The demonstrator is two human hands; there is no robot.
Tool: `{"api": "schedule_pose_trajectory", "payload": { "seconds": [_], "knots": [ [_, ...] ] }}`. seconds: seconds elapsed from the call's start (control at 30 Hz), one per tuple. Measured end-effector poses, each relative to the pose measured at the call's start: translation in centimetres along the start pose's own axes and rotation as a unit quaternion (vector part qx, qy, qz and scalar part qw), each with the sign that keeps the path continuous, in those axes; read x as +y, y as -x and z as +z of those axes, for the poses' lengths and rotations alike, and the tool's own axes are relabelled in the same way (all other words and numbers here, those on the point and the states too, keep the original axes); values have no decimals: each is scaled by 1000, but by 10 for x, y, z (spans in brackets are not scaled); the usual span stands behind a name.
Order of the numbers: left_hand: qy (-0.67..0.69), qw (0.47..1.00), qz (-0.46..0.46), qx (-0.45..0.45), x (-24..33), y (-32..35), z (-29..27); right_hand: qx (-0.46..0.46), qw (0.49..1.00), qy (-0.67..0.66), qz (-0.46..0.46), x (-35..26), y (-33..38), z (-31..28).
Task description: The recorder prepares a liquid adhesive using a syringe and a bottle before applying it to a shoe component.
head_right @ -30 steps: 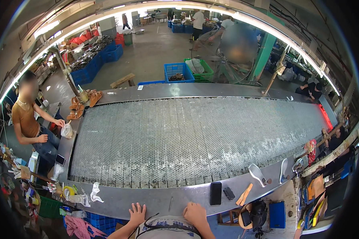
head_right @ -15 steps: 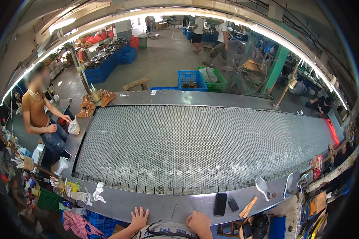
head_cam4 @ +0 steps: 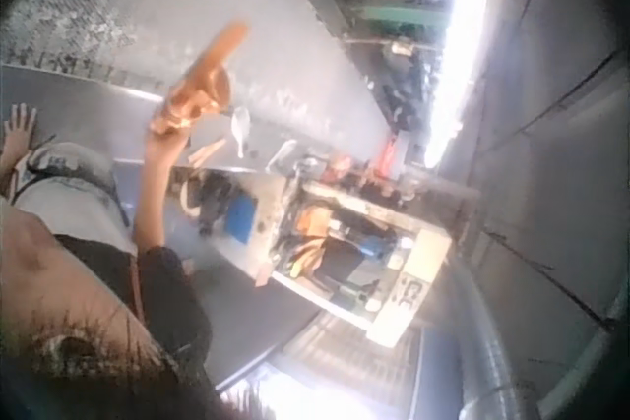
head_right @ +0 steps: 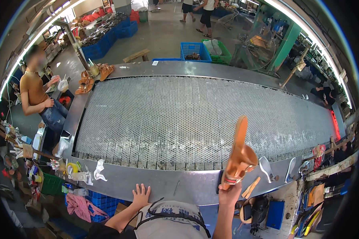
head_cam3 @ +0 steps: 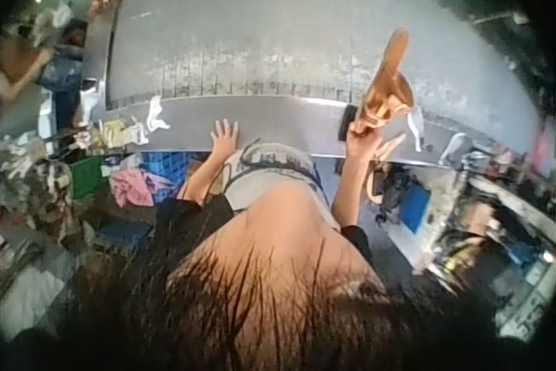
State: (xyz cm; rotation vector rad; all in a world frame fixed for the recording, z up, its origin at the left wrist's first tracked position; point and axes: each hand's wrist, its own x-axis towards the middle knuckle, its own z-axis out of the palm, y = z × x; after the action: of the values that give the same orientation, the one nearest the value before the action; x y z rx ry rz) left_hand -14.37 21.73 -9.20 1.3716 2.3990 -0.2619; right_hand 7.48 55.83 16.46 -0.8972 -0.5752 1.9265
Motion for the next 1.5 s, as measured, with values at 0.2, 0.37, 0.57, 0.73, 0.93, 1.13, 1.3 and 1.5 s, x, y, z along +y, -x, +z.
{"api": "schedule_pose_trajectory", "payload": {
  "seconds": [0.2,0.37,0.57,0.73,0.93,1.13,1.3,1.5],
  "knots": [
    [25,1000,6,-8,-4,4,0,23,999,-27,-6,-2,-1,7],
    [42,999,2,-5,-6,9,5,17,999,-39,-27,5,14,12],
    [53,998,29,-1,2,-11,2,-12,959,247,-138,2,19,-12],
    [37,997,8,63,-26,-5,40,-104,628,763,-113,28,22,-19],
    [-352,889,27,292,-37,-30,82,-153,543,825,-24,47,47,-43],
    [-274,930,54,237,-29,-27,92,-151,563,812,-28,60,61,-74],
    [-222,954,12,199,-35,-14,94,-173,562,808,-28,57,67,-70],
    [-60,998,21,22,-31,-27,67,-180,584,788,-69,51,73,-78]
  ]
}}
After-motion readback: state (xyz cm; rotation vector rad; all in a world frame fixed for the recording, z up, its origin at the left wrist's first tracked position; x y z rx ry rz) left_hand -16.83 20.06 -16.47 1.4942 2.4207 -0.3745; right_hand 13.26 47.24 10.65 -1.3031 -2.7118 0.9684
